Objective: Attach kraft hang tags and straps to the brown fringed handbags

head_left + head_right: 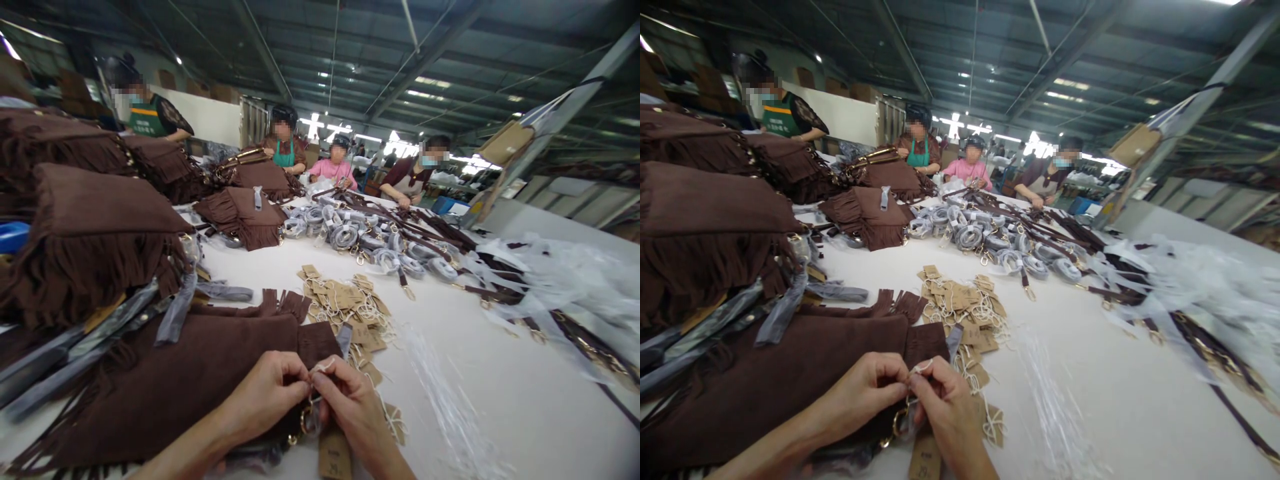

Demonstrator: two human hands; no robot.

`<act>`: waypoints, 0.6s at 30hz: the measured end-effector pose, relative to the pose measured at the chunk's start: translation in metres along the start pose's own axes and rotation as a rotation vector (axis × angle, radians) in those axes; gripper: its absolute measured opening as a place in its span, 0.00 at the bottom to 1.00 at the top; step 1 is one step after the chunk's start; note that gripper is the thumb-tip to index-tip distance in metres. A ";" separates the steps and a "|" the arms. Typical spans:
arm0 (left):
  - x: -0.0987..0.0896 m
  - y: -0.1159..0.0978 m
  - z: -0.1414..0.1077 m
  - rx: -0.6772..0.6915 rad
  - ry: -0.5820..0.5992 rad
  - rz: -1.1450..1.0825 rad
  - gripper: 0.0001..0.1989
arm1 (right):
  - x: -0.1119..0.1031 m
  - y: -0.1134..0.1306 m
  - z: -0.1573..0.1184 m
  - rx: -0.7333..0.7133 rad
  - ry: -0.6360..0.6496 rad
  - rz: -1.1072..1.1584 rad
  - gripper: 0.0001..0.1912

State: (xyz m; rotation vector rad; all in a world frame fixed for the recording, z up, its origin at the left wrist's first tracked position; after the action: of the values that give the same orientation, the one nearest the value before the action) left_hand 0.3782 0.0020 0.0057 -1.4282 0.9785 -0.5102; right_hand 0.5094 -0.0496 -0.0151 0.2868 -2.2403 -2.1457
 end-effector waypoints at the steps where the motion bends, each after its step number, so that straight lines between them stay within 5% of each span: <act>1: 0.000 0.000 0.000 0.003 -0.005 0.011 0.08 | 0.000 0.000 0.000 0.003 0.000 -0.012 0.18; 9: -0.003 0.001 0.003 0.004 -0.052 -0.004 0.05 | 0.001 0.001 -0.003 0.036 0.002 -0.154 0.17; 14: -0.003 0.001 0.002 -0.063 0.099 -0.359 0.05 | 0.004 0.010 -0.005 0.089 0.137 -0.134 0.11; 18: -0.004 -0.004 -0.002 -0.057 0.145 -0.639 0.05 | 0.002 0.033 -0.013 -0.020 0.310 -0.241 0.03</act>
State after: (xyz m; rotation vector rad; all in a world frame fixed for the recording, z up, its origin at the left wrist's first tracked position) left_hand 0.3757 0.0033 0.0105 -1.7719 0.6327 -1.0710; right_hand 0.5052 -0.0621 0.0181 0.8637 -2.0973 -2.0495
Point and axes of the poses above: each hand's wrist, its own z-axis towards the middle knuckle, its own x-axis out of the palm, y = z × x, the point moved 5 cm from there along z, towards the middle knuckle, and after that the axes turned 14 degrees about y, right-handed, at the moved point
